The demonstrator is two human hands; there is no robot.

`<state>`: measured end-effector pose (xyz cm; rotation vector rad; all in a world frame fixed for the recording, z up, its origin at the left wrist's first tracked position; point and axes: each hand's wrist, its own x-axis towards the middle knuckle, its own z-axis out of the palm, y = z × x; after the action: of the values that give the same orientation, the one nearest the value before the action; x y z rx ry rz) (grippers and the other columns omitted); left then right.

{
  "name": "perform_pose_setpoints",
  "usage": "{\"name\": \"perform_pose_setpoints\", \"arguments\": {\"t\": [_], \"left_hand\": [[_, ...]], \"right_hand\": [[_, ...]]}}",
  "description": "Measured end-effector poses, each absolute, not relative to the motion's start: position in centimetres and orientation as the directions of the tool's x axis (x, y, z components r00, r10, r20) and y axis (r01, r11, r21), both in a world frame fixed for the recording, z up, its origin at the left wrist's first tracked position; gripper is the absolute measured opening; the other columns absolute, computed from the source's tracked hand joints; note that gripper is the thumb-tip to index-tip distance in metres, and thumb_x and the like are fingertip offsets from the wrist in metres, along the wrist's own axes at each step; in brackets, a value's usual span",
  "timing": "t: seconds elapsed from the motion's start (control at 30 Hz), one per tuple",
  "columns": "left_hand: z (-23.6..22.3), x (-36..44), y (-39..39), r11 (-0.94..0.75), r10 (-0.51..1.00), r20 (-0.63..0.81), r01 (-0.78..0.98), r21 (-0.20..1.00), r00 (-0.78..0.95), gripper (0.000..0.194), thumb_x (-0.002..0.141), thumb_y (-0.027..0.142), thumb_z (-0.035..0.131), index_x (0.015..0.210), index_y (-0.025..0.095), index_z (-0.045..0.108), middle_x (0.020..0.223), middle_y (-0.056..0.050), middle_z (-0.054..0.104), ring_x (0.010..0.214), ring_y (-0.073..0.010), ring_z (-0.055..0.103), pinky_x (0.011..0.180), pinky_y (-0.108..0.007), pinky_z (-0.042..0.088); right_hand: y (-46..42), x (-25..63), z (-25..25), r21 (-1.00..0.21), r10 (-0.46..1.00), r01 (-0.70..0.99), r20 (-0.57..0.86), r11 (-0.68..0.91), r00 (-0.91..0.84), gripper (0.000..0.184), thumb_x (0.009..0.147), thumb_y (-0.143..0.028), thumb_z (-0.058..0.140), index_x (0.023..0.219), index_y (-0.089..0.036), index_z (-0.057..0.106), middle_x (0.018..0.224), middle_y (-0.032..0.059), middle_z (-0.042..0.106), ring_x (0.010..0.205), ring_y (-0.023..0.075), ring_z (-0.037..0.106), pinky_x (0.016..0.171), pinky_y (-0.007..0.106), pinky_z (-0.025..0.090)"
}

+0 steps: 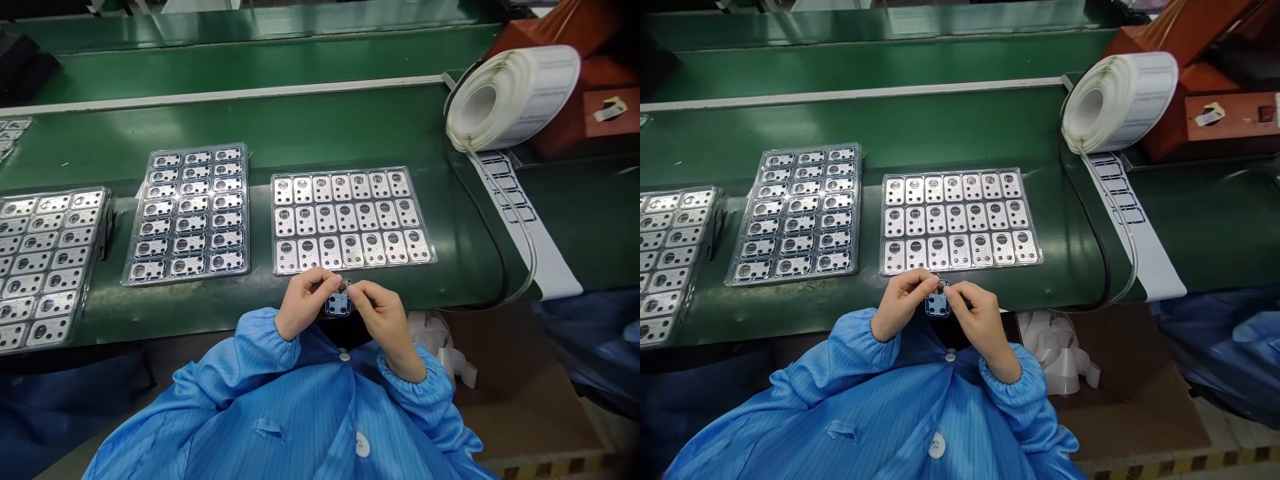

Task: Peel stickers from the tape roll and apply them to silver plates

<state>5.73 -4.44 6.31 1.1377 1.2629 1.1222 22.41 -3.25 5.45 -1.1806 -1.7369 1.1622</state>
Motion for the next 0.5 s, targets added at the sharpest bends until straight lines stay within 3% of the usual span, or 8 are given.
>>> {"name": "perform_pose_setpoints", "arguments": {"t": [0.17,0.3,0.4,0.5], "left_hand": [[6.6,5.9,-4.5,0.149,0.987,-0.149,-0.007,0.989,-0.064,0.031,0.086,0.040,0.060,0.070,0.014,0.065,0.074,-0.003,0.067,0.071,-0.0135,0.060,0.071,-0.025,0.049],[7.1,5.7,-4.7,0.141,0.990,-0.141,0.062,0.988,-0.006,0.027,0.086,0.040,0.062,0.091,0.015,0.069,0.080,-0.004,0.069,0.073,-0.0148,0.062,0.069,-0.025,0.050],[7.7,4.1,-4.5,0.085,0.996,-0.081,0.183,0.979,-0.031,0.025,0.089,0.036,0.059,0.099,0.016,0.070,0.081,-0.004,0.070,0.072,-0.0147,0.063,0.068,-0.026,0.051],[8.1,1.5,-3.5,-0.007,0.975,0.106,0.448,0.894,-0.197,0.023,0.092,0.033,0.056,0.099,0.017,0.071,0.086,-0.005,0.071,0.075,-0.0157,0.063,0.073,-0.028,0.050]], "right_hand": [[-3.6,22.5,5.3,-0.965,0.904,0.255,-0.054,0.062,-0.423,0.026,0.091,-0.043,0.058,0.083,-0.019,0.065,0.067,0.0001,0.066,0.056,0.0139,0.062,0.055,0.024,0.048],[-3.7,22.3,5.5,-0.965,0.906,0.255,-0.057,0.057,-0.418,0.028,0.091,-0.044,0.058,0.080,-0.020,0.065,0.060,-0.0005,0.064,0.053,0.0142,0.062,0.054,0.023,0.050],[-3.7,22.4,5.6,-0.977,0.893,0.210,-0.060,0.039,-0.446,0.028,0.091,-0.045,0.058,0.086,-0.019,0.069,0.065,0.0013,0.068,0.055,0.0144,0.064,0.055,0.023,0.053],[-3.5,22.8,5.3,-0.980,0.914,0.192,-0.039,0.043,-0.403,0.029,0.090,-0.045,0.060,0.093,-0.019,0.071,0.070,0.0031,0.071,0.058,0.0151,0.066,0.057,0.024,0.055]]}}
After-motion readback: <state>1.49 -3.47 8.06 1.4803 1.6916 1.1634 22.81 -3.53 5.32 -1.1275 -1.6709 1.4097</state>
